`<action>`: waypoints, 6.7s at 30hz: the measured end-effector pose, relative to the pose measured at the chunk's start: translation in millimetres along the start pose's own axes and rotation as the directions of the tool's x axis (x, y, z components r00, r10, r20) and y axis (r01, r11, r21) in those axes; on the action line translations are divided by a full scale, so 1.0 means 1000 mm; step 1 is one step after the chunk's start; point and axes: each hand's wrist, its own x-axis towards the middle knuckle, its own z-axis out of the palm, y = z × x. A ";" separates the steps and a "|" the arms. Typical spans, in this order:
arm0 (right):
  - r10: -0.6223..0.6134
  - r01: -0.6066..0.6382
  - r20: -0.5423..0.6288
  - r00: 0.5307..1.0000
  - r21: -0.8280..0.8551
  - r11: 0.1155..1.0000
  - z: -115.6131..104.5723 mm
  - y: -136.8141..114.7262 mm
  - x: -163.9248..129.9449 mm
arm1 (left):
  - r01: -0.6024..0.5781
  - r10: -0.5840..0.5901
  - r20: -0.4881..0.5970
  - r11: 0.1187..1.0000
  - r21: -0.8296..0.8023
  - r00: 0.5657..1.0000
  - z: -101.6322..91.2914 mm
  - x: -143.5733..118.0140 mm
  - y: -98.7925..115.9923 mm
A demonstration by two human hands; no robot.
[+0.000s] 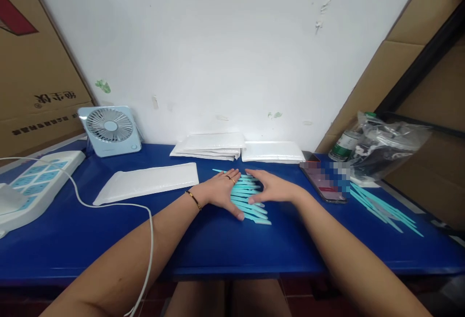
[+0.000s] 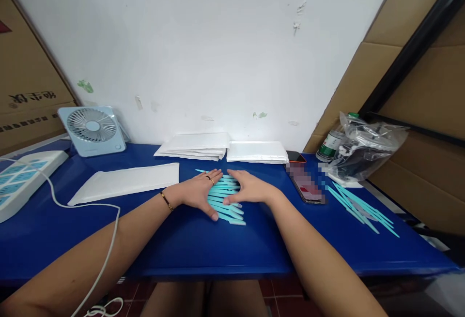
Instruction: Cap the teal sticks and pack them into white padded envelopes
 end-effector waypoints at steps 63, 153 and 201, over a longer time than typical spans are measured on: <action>0.121 -0.184 -0.305 0.945 -0.186 0.965 0.010 -0.036 0.007 | 0.008 -0.555 -0.417 0.606 -0.795 0.720 -0.041 -0.007 0.008; 0.138 -0.225 -0.218 0.966 -0.445 0.867 -0.030 0.034 -0.007 | 0.165 -0.207 -0.398 0.977 -0.135 0.894 -0.026 -0.016 -0.015; 0.052 -0.158 -0.193 0.980 -0.592 0.790 -0.035 -0.059 0.010 | 0.070 -0.100 -0.466 0.994 -0.080 0.879 -0.030 -0.010 0.012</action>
